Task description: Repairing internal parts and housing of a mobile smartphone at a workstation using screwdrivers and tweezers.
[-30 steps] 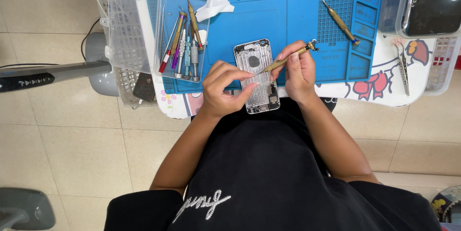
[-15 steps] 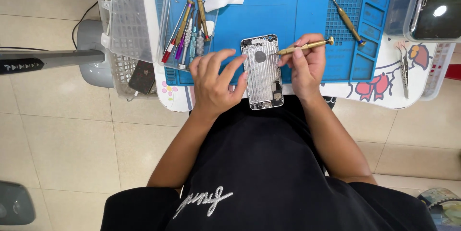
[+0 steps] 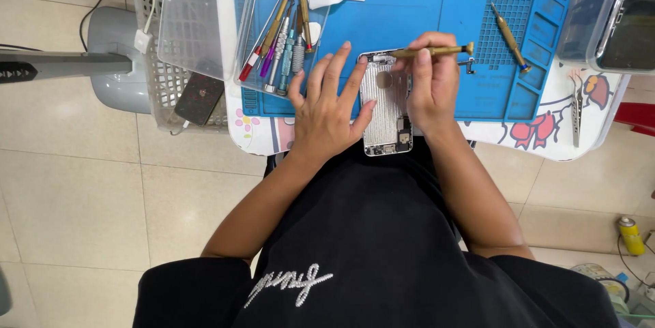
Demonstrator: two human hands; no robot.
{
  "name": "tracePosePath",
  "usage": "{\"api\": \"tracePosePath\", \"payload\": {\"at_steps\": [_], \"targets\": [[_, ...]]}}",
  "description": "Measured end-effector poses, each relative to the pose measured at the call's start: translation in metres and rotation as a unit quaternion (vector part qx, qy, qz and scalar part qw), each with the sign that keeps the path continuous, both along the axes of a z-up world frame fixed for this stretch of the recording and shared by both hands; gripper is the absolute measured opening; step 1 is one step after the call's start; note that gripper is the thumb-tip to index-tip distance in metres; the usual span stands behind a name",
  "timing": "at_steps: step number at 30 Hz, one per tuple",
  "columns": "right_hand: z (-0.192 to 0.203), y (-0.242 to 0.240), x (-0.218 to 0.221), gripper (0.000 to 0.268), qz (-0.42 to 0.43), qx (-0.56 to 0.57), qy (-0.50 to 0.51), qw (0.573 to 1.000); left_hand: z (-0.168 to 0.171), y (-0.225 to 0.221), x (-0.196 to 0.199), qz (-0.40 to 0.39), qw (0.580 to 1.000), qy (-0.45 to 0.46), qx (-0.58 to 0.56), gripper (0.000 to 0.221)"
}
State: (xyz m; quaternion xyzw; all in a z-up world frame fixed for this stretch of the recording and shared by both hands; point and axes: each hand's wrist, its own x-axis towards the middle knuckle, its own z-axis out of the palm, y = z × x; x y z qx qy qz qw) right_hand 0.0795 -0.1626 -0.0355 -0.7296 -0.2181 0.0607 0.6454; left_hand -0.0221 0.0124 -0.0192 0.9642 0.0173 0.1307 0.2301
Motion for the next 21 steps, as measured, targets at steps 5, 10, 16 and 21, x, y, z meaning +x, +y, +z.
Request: {"api": "tracePosePath", "payload": {"at_steps": [5,10,16,21], "targets": [[0.001,0.018,0.003,0.020,-0.014,-0.090,-0.046,0.995,-0.004,0.001,-0.001,0.001,1.000,-0.002,0.000,0.060],[-0.009,0.019,0.004,0.022,-0.026,-0.107,-0.071,0.991,-0.003,0.001,0.000,0.001,1.000,0.001,-0.004,0.059],[-0.010,0.018,0.005,0.023,-0.011,-0.118,-0.088,0.989,-0.004,0.002,0.001,-0.002,1.000,-0.002,-0.006,0.059],[-0.009,0.018,0.006,0.025,-0.007,-0.135,-0.093,0.986,-0.005,0.001,0.002,-0.004,1.000,-0.006,-0.003,0.060]]}}
